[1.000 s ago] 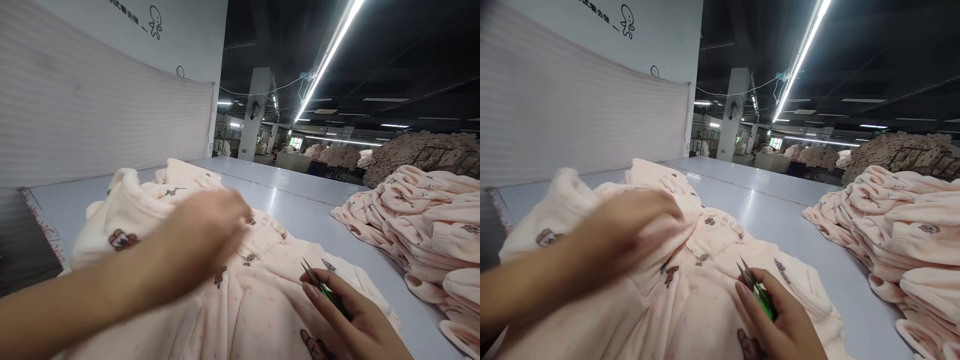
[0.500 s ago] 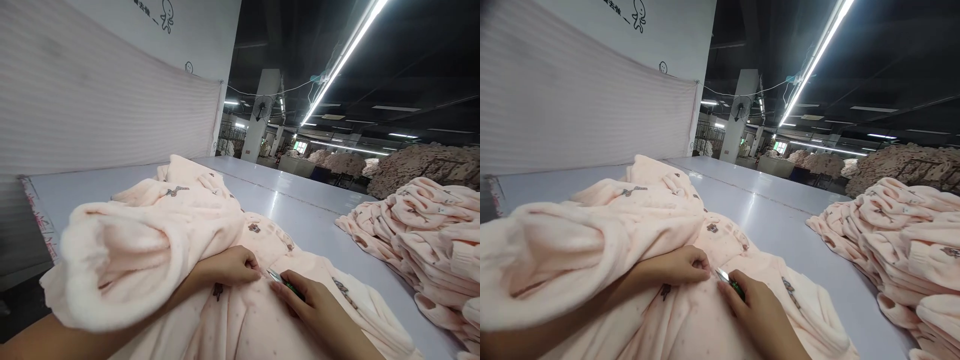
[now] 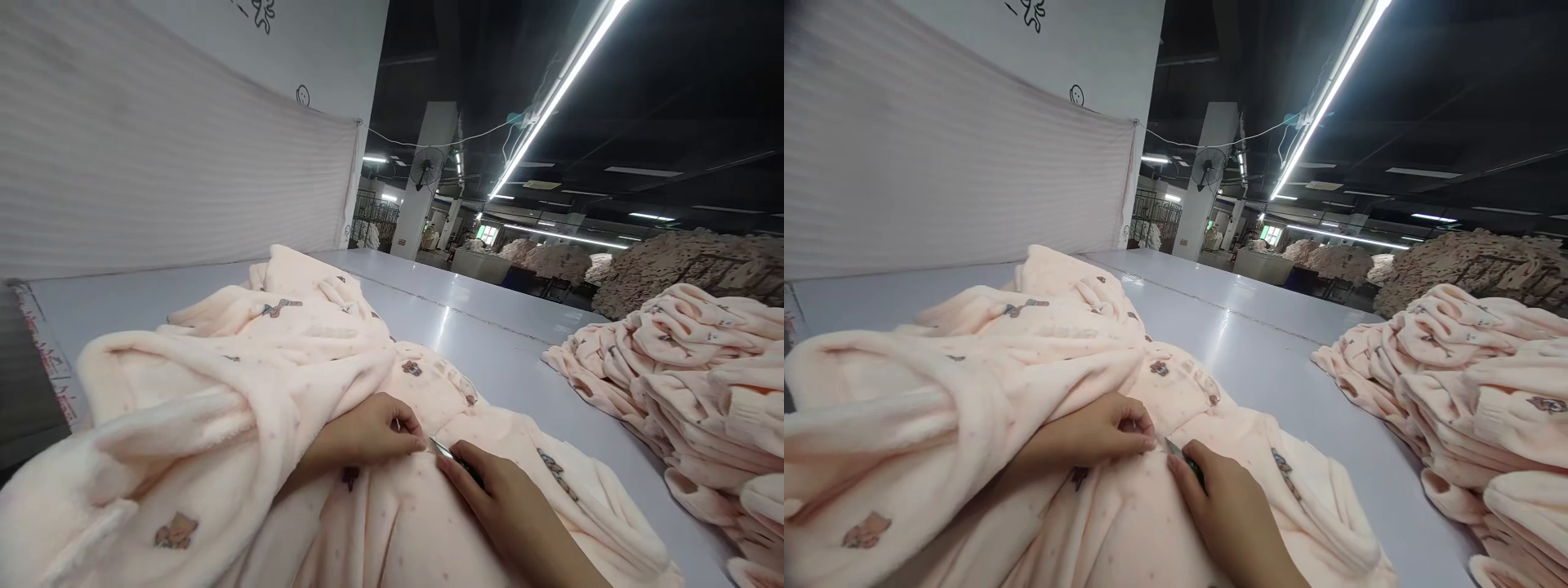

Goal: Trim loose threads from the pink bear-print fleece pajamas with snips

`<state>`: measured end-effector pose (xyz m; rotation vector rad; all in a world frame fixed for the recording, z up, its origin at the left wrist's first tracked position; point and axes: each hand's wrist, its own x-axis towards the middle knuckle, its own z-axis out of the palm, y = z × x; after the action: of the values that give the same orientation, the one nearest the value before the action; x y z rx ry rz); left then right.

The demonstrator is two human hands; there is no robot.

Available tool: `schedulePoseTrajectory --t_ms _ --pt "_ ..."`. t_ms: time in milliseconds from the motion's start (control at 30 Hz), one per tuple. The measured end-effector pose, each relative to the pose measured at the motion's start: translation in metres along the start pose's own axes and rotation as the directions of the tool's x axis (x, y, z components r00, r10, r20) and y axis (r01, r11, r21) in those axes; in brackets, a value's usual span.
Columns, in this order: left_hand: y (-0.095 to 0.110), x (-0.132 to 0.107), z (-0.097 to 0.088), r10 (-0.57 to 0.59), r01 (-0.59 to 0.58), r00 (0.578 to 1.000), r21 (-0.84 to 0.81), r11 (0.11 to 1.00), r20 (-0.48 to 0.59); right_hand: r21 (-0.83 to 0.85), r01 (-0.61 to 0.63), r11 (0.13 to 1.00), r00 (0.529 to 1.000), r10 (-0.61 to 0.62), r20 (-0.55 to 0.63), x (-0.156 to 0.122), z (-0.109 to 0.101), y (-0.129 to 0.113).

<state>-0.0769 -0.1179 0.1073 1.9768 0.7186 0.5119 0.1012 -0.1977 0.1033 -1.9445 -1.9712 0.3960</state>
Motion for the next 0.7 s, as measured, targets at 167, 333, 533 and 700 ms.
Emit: schedulePoseTrajectory --t_ms 167,333,533,700 --pt "0.023 -0.047 -0.026 0.468 -0.169 0.828 0.659 0.733 -0.308 0.207 -0.036 0.978 0.997 0.049 -0.056 -0.007 0.002 0.011" --pt "-0.009 -0.061 -0.081 0.438 0.386 0.776 0.891 0.241 -0.454 0.308 -0.064 0.949 0.994 0.086 -0.060 -0.010 0.008 0.015" --pt "-0.035 -0.052 -0.187 0.151 0.612 0.748 0.759 0.219 -0.647 0.325 -0.056 0.944 0.993 0.087 -0.082 -0.017 0.029 0.021" --pt "-0.083 -0.057 -0.207 0.121 0.652 0.670 0.659 0.376 -0.732 0.341 0.015 0.940 0.982 0.050 -0.180 -0.018 0.046 0.015"
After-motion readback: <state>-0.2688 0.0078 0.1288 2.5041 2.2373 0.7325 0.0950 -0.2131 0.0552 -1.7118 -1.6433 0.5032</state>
